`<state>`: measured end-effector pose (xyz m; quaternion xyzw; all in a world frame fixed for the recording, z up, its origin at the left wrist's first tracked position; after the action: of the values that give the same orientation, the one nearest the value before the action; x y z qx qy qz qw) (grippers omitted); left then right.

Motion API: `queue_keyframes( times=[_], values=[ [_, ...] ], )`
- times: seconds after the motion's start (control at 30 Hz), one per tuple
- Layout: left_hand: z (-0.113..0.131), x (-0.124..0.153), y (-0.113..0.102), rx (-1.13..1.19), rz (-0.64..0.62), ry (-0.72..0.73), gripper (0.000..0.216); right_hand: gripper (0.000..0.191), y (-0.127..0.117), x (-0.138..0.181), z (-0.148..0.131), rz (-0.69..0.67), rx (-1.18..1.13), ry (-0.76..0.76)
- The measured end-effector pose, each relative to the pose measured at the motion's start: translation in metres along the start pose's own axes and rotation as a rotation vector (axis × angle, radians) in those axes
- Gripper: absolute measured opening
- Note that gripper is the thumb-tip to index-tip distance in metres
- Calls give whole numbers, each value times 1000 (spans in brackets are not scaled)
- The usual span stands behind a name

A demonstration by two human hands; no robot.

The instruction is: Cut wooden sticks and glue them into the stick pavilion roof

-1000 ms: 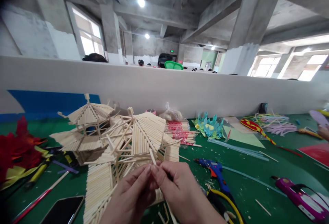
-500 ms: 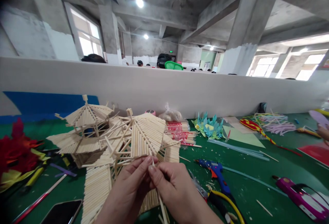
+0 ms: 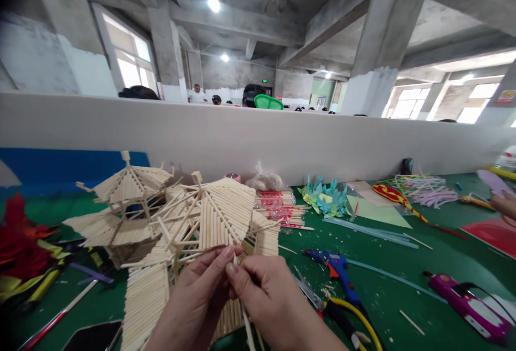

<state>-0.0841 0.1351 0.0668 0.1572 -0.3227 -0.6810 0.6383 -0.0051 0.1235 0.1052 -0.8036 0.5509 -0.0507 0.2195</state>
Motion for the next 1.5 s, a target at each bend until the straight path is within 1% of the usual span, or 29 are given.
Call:
queue_keyframes(
  times=[0.07, 0.27, 0.4, 0.57, 0.83, 1.1, 1.5],
  values=[
    [0, 1, -2, 2, 15, -2, 28, 39, 0, -1, 0, 1, 10, 3],
    [0, 3, -1, 23, 0, 10, 21, 37, 0, -2, -4, 0, 6, -8],
    [1, 3, 1, 17, 6, 2, 23, 37, 1, -1, -4, -15, -4, -6],
    [4, 6, 1, 45, 48, 7, 22, 37, 1, -1, -4, -31, -9, -7],
    [-2, -4, -4, 32, 50, -2, 22, 36, 5, -4, -4, -53, -26, -23],
    [-2, -3, -3, 48, 38, -4, 24, 35, 5, -5, -4, -69, -15, -12],
    [-2, -4, -6, 61, 98, -4, 28, 36, 6, -5, -5, -74, -3, -2]
  ],
)
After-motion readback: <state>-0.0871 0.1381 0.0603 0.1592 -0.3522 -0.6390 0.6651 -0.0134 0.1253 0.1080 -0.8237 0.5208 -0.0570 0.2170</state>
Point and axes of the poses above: each hand's wrist, its own x-axis away from the middle knuckle, its own y-axis out of the palm, z = x × y, the point moved 8 cm from there along -x, towards the middle knuckle, and after that the axes turned 3 degrees about -z, right-handed, at the moved point
